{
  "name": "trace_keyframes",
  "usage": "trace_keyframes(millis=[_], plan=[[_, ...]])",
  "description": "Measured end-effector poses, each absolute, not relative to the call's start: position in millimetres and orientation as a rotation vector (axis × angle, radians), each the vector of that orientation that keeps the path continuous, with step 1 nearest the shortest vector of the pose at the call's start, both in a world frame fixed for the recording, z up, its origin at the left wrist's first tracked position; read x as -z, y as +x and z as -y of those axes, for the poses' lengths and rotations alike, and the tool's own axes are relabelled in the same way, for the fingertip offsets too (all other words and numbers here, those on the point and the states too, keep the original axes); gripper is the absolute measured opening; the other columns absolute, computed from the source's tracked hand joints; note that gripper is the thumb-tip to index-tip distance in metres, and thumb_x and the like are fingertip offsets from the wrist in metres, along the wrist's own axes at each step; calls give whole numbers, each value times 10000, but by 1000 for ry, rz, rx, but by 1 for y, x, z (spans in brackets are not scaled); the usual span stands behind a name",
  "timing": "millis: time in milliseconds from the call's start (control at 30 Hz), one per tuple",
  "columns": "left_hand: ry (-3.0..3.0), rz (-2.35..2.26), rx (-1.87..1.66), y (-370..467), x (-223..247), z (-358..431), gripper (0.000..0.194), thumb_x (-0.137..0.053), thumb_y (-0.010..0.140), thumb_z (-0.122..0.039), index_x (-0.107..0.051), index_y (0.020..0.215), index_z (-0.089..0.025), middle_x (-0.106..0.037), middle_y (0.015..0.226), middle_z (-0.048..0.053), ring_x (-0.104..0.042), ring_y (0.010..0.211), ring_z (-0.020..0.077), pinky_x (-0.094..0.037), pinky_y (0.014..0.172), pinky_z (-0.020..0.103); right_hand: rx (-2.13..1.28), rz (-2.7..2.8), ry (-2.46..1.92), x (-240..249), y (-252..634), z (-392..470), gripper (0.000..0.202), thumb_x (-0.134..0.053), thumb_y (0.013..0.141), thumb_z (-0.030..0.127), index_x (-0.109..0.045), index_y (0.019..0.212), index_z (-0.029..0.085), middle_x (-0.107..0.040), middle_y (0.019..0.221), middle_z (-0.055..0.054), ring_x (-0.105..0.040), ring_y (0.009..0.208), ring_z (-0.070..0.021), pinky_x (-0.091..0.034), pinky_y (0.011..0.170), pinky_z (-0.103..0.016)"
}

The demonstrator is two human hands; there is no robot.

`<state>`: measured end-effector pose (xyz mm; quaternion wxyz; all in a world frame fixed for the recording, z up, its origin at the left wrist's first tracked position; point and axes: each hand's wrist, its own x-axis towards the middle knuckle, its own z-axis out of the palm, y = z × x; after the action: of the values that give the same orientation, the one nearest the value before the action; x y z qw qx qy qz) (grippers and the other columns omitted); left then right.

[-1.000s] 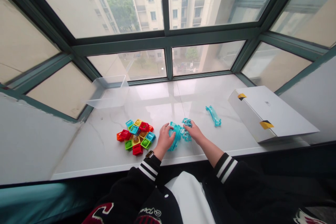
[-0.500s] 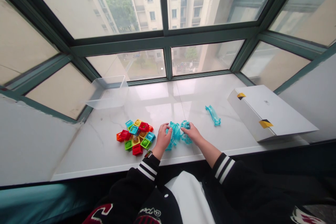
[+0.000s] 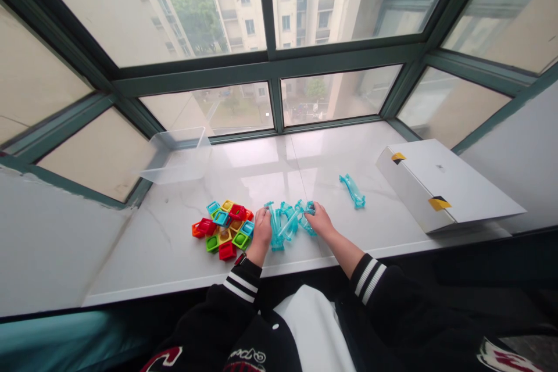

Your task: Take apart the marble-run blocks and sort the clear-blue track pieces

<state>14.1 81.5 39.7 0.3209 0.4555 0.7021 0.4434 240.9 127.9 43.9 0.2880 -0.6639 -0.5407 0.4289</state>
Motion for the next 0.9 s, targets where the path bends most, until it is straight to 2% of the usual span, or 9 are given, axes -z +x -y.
trace_keyframes(millis=[167,267,400,533,667,767,900], plan=[[1202,-1877,-1174,20,-35,-83,387,-386,1052,-400,-653,1242,-194,-644,1325,130,-577,1308,254,-411,1209,435,-1091,1492,-1770,-42,243,-125,371,-665,830,280,-665,1199,241,-621,1241,-93,-615,1207,-269,-467,1088,-370],[1218,-1871,-1231,24,-33,-84,358,-402,1050,-411,-648,1214,-209,-648,1287,128,-574,1291,266,-412,1204,473,-1048,1523,-1767,-36,244,-122,447,-635,847,288,-664,1290,233,-610,1210,-92,-615,1208,-266,-461,1104,-370],[1277,-1834,-1355,25,-36,-84,306,-424,1043,-406,-641,1144,-216,-648,1225,135,-580,1238,281,-420,1174,526,-969,1543,-1735,-28,247,-118,515,-622,864,332,-661,1370,245,-591,1137,-80,-650,1117,-256,-497,1068,-375],[1357,-1751,-1414,26,-50,-80,332,-417,1055,-475,-630,1012,-224,-653,1060,105,-617,1092,265,-481,1067,486,-882,1523,-1630,-30,252,-117,536,-620,873,378,-658,1392,249,-600,1109,-76,-659,1015,-249,-534,1008,-394],[1339,-1695,-1387,28,-60,-76,390,-405,1064,-531,-608,921,-231,-664,930,70,-640,937,240,-521,912,419,-862,1490,-1577,-37,258,-120,535,-646,847,443,-688,1336,231,-624,1099,-83,-658,967,-249,-548,980,-409],[1305,-1674,-1360,31,-62,-74,415,-381,1072,-552,-578,884,-238,-683,886,43,-659,855,216,-521,859,387,-895,1434,-1613,-41,262,-124,512,-706,784,479,-720,1220,210,-652,1097,-91,-656,961,-259,-556,959,-423],[1282,-1671,-1344,34,-65,-76,425,-348,1077,-570,-537,879,-246,-689,815,18,-661,751,197,-521,799,365,-1065,1314,-1623,-48,262,-125,454,-754,729,556,-713,1015,207,-676,961,-62,-653,875,-248,-592,795,-385]])
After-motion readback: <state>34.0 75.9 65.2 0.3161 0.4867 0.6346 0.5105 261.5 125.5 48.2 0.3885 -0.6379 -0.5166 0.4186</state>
